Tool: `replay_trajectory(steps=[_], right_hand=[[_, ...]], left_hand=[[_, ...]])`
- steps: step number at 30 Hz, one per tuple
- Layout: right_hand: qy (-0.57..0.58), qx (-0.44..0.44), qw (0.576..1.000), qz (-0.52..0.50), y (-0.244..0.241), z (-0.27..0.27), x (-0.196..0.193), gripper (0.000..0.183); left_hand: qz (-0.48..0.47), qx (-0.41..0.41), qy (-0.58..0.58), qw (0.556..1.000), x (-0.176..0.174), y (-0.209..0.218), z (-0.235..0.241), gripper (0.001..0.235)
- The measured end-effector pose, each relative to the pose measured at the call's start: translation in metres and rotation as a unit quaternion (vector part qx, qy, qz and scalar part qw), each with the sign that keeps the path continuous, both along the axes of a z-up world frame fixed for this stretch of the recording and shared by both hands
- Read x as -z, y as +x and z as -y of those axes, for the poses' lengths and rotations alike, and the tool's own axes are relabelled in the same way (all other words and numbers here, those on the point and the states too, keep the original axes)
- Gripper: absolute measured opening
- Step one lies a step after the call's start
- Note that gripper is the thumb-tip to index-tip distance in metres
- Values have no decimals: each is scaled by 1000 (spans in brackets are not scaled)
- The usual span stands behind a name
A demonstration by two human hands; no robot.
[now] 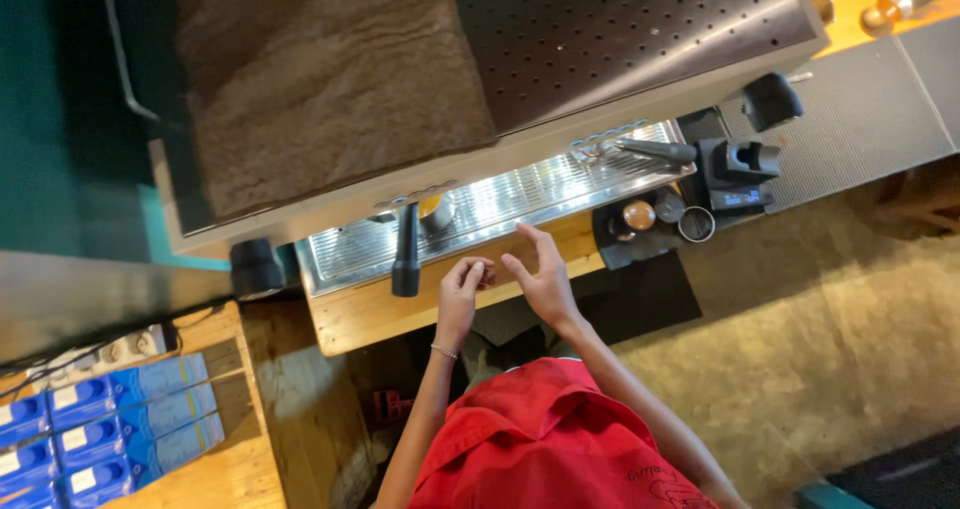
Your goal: The person prepares espresso by grinding coffee beans into a portafilter, tamping the grounds, and locking the portafilter into the espresso machine. They also clean the portafilter and use a spoon to level the coffee grounds before tamping.
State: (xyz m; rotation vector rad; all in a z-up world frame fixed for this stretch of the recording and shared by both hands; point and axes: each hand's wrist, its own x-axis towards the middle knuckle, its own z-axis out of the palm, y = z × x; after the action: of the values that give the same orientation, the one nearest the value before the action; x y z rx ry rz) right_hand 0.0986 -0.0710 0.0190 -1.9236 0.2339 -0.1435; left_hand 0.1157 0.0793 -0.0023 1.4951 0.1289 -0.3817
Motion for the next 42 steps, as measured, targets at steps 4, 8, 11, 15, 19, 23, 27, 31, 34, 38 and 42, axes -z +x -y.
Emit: replay_trajectory(steps=[4, 8, 11, 15, 19, 23, 27, 31, 34, 38, 42], right_hand=[[-33, 39, 997, 64, 5, 42, 1, 47], [-101, 57, 988, 106, 18, 98, -8, 43], [-157, 49, 977, 132, 31, 144, -14, 42], [-222, 2, 956, 190, 50, 198, -18, 42], [-278, -35, 936, 211, 71, 244, -6, 42], [-392, -56, 889, 230, 90, 278, 15, 35], [-297, -102, 927, 203, 99, 288, -7, 30], [-465, -105, 859, 187, 110, 301, 4, 35], [-516, -83, 824, 217, 112, 303, 14, 31], [-489, -71, 828, 265, 112, 310, 5, 26], [-356, -104, 875, 311, 95, 320, -34, 18]], left_hand=[[6, 32, -5, 999, 3, 7, 39, 19], [11, 50, -10, 999, -6, 16, 88, 18], [12, 48, -8, 999, -1, 26, 132, 19], [5, 20, -9, 1000, 21, 40, 194, 19], [3, -15, -18, 1000, 32, 50, 249, 20], [-13, -65, -12, 998, 27, 50, 283, 19], [-18, -99, 5, 995, 27, 47, 297, 19], [-19, -110, 9, 994, 20, 45, 302, 18], [-20, -102, 12, 994, 20, 41, 297, 18], [-18, -73, 12, 997, 19, 34, 301, 17], [-2, -36, 3, 999, 22, 31, 311, 16]])
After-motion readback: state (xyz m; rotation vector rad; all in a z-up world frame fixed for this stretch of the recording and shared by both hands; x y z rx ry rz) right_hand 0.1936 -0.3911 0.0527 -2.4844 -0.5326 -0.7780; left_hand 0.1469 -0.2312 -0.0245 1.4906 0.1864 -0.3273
